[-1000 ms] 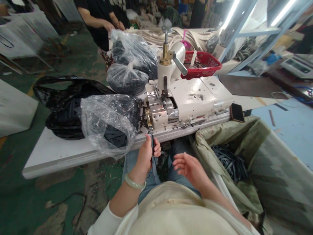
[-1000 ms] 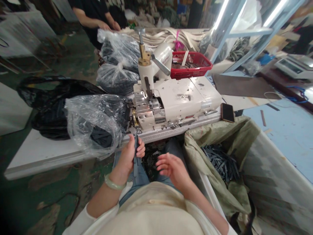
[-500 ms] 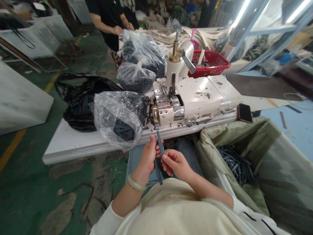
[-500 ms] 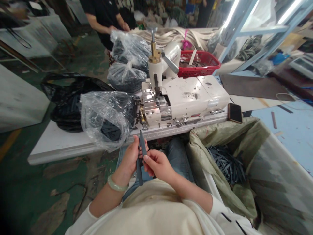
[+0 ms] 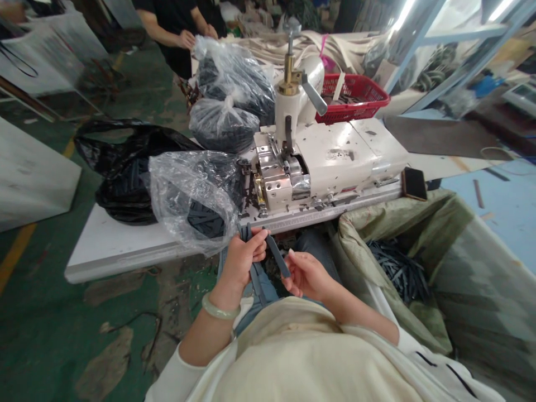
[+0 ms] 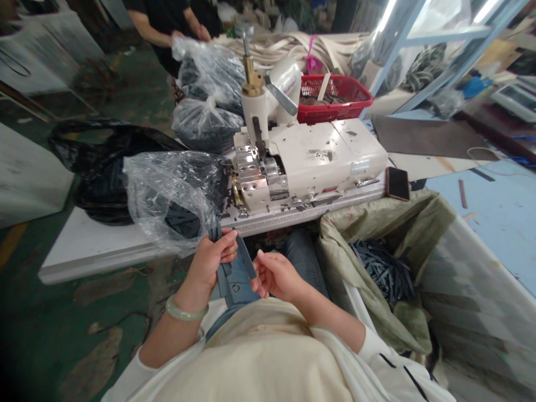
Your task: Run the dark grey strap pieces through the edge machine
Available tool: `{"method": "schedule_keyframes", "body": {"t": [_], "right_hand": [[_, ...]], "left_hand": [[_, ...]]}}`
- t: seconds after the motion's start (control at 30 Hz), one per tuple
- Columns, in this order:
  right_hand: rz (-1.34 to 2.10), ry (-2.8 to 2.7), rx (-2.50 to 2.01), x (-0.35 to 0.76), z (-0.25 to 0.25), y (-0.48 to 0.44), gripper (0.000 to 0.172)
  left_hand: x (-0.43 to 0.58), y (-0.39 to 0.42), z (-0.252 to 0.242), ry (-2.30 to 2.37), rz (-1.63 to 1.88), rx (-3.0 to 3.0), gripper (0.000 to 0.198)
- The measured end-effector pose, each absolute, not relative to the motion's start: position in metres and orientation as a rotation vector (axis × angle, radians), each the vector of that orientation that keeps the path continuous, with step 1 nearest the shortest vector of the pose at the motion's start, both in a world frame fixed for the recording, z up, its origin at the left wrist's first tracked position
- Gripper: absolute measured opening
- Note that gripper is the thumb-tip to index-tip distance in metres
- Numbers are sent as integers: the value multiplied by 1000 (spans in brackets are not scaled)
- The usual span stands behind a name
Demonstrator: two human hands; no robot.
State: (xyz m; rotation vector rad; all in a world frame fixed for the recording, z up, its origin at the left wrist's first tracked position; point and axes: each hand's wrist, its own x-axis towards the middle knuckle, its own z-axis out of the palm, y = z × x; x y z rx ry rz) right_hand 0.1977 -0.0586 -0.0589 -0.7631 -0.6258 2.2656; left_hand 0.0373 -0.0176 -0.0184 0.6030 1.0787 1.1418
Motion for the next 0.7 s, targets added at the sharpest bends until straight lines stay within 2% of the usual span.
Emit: {"method": "schedule_keyframes", "body": {"t": [0.23, 0.33, 0.4, 0.5, 0.7], "right_hand": [[2493, -397, -592, 196, -63, -52, 47], [2429, -413, -568, 193, -58, -50, 31], [2323, -490, -642, 191, -55, -49, 27], [2205, -628, -812, 189, -51, -46, 31], [2207, -652, -879, 192, -45, -44, 34]], "left_hand": [[42, -17, -20, 1095, 1156, 609, 28], [40, -17, -21, 1068, 1132, 621, 26], [38, -18, -23, 1040, 1097, 625, 26], [36, -17, -25, 1020, 1055, 615, 31], [34, -15, -30, 997, 1054, 598, 29]]}}
